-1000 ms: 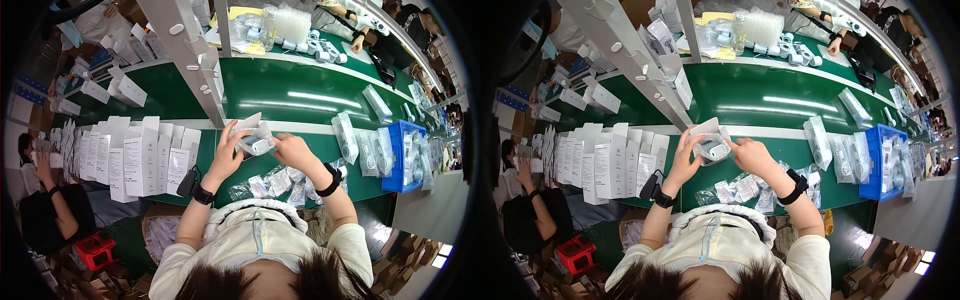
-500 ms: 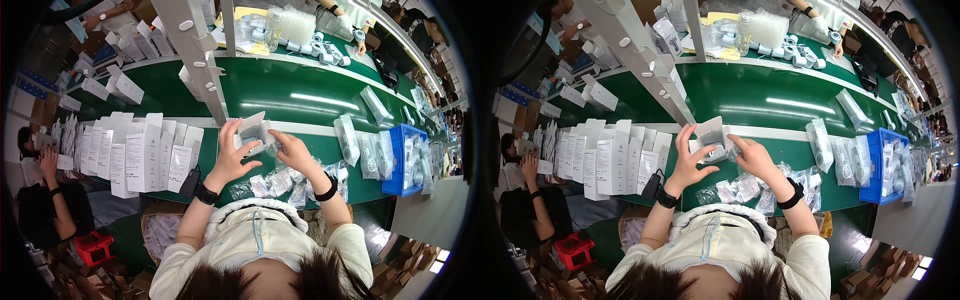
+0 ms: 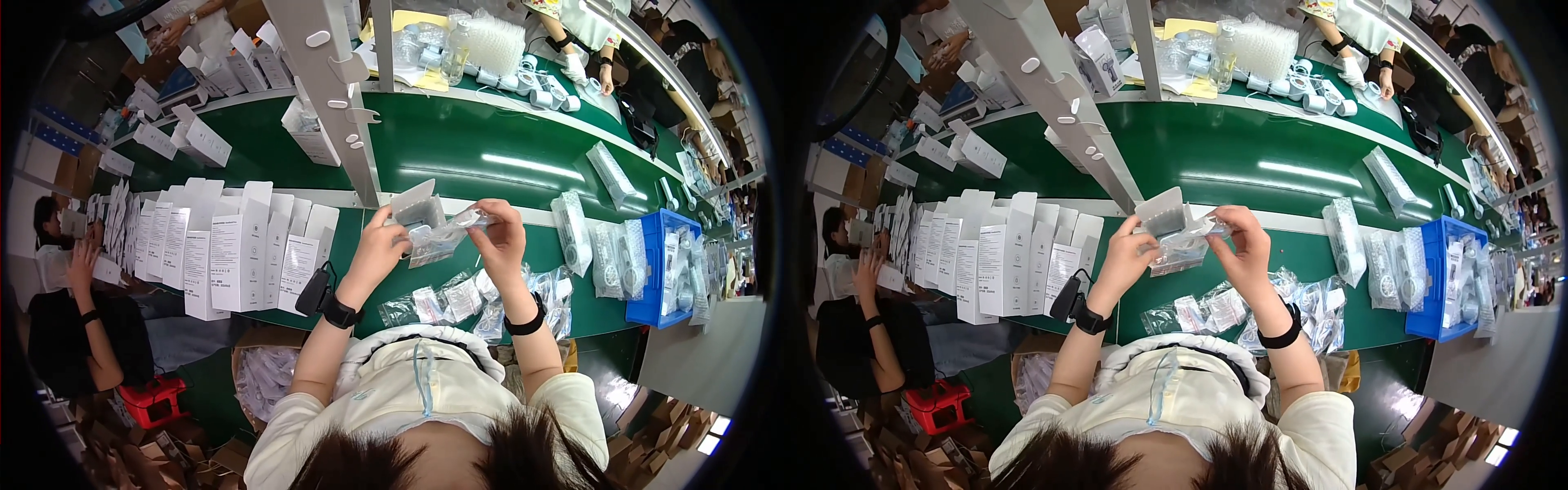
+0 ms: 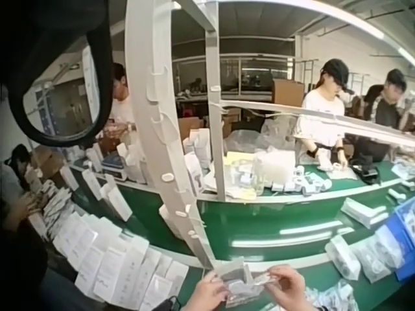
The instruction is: The person packages handheld fans by hand, placing a bubble-wrapped device and a small plastic bag into a white box. They then close the box flaps, set it aside, and repeat the process.
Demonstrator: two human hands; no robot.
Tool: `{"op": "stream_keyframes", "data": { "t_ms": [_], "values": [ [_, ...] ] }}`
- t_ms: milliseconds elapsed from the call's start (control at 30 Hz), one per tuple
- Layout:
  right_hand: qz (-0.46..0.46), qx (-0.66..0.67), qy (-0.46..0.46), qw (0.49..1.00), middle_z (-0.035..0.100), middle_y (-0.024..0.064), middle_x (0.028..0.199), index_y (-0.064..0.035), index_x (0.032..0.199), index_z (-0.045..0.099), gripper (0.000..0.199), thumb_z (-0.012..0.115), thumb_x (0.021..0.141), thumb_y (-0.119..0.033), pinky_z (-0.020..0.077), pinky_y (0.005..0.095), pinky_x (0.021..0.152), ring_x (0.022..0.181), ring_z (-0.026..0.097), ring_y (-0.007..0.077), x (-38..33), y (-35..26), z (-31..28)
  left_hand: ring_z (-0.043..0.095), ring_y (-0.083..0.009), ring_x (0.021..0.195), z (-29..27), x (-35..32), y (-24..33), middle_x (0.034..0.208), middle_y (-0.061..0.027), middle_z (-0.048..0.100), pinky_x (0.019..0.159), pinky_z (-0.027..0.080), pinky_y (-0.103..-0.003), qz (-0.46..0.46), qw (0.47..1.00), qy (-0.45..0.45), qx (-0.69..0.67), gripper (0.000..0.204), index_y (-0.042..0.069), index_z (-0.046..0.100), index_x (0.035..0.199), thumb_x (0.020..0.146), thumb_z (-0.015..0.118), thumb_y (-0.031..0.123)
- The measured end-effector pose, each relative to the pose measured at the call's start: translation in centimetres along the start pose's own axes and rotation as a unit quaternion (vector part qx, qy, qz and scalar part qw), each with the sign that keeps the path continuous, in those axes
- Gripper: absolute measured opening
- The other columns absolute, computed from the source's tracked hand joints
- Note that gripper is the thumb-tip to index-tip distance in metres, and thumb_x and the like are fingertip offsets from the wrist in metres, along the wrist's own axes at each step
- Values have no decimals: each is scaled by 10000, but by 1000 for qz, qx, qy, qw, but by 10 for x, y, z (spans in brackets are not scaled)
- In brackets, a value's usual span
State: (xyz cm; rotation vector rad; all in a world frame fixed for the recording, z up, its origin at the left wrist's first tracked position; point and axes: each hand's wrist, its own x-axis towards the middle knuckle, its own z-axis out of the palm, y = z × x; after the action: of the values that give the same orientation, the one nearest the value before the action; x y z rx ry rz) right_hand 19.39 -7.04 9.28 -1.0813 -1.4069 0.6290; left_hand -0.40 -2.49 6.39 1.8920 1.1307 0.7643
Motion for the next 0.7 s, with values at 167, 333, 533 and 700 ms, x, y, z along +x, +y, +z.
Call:
{"op": "stream_keyframes", "data": {
  "t_ms": [167,333,533,700],
  "values": [
    [-141,-99,-170,970,567,95,1026,-28,895,598,242,620,667,49,431,328,861,958,554,217,-1,13,20,616,-279,772,-2,13,-9,917,-157,615,686,465,-290,-61,994,85,-21,129,-31,615,751,633,662,-8],
    [-259,-284,-343,857,576,69,1042,-56,915,609,214,630,705,-90,388,387,914,1000,526,240,9,28,35,593,-187,692,2,16,-18,907,-115,610,644,449,-265,-58,994,68,-57,134,-33,610,757,646,679,-3],
    [-145,-199,-275,930,562,69,1095,-63,984,618,305,638,709,-195,317,411,967,1092,451,250,9,23,5,492,-287,1055,-26,-10,-46,1166,-162,489,864,413,-342,-31,984,154,-84,331,-13,556,998,703,676,77],
    [-29,-115,-115,986,474,101,1227,-68,1177,512,539,677,686,-218,261,409,1006,1173,391,256,8,40,-12,183,-368,1273,-61,-79,-86,1381,-191,203,1005,208,-492,-113,917,95,371,616,31,411,1206,669,703,116]
  ]
}}
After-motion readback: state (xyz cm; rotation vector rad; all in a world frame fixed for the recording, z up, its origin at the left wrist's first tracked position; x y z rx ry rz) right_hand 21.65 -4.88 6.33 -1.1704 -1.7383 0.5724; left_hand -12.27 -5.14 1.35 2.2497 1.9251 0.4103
